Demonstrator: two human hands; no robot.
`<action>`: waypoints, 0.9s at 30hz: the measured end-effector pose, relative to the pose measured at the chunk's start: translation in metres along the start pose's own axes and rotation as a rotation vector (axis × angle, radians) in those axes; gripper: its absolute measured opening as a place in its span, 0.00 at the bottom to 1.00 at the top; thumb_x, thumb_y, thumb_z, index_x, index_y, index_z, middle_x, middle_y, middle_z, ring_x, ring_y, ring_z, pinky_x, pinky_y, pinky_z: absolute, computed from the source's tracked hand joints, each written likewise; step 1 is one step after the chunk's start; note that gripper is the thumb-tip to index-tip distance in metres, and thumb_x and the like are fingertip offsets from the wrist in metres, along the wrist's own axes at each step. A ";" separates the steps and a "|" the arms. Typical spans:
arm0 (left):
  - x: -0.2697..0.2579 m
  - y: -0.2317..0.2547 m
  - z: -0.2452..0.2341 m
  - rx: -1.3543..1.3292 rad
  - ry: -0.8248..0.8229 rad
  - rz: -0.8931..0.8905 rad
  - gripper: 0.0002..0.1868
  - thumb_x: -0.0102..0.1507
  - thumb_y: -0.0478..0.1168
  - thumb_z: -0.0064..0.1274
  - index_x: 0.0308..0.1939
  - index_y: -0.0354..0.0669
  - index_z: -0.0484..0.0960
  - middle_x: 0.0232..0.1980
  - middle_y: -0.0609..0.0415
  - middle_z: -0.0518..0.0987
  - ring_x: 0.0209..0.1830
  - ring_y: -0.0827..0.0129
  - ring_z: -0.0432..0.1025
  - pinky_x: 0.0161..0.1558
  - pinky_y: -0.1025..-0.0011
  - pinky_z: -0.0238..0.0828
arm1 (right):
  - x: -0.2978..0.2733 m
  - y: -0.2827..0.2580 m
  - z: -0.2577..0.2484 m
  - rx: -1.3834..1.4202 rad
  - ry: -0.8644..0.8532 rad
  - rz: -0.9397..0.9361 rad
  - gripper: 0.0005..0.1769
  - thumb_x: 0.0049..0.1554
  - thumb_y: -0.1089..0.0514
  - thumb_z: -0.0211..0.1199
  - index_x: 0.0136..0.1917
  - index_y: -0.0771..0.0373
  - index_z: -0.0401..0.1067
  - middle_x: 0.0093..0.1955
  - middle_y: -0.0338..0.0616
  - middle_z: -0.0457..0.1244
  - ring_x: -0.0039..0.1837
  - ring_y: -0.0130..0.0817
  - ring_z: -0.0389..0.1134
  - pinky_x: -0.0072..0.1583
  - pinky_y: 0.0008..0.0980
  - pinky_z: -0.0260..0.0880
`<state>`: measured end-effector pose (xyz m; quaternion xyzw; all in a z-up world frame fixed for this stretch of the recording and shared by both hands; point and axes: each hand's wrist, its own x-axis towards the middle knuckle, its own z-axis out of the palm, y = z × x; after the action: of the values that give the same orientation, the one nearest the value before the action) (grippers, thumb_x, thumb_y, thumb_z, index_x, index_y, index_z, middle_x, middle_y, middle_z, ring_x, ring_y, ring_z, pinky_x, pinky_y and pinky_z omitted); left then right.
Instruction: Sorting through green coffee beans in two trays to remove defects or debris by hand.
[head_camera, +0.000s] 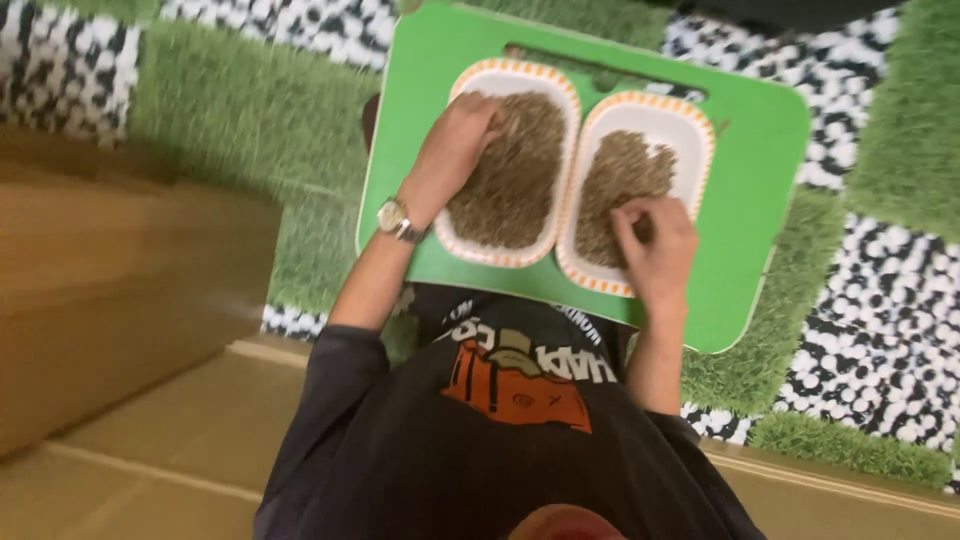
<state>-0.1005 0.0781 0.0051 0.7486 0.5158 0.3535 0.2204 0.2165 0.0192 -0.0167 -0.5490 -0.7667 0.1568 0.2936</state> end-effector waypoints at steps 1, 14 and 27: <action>0.000 -0.002 0.000 0.005 0.001 -0.014 0.10 0.58 0.27 0.57 0.39 0.38 0.72 0.39 0.49 0.73 0.39 0.55 0.70 0.44 0.60 0.67 | 0.001 -0.002 0.000 0.009 -0.012 -0.003 0.04 0.60 0.64 0.71 0.46 0.65 0.76 0.43 0.46 0.67 0.43 0.33 0.64 0.48 0.27 0.67; 0.001 0.003 0.000 0.041 -0.011 -0.045 0.09 0.58 0.24 0.54 0.40 0.36 0.74 0.39 0.51 0.76 0.39 0.60 0.71 0.44 0.63 0.69 | 0.010 -0.017 -0.019 -0.008 -0.009 -0.034 0.05 0.58 0.66 0.73 0.46 0.67 0.77 0.41 0.43 0.66 0.44 0.34 0.62 0.49 0.30 0.64; 0.010 -0.001 0.009 0.327 -0.078 0.027 0.13 0.59 0.26 0.47 0.48 0.31 0.77 0.46 0.46 0.73 0.47 0.56 0.69 0.50 0.63 0.70 | 0.082 0.122 -0.002 0.327 0.130 -0.175 0.03 0.62 0.78 0.68 0.49 0.77 0.76 0.39 0.50 0.65 0.38 0.34 0.60 0.41 0.28 0.62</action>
<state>-0.0920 0.0876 0.0014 0.7944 0.5476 0.2385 0.1106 0.2908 0.1381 -0.0604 -0.4341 -0.7555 0.2172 0.4401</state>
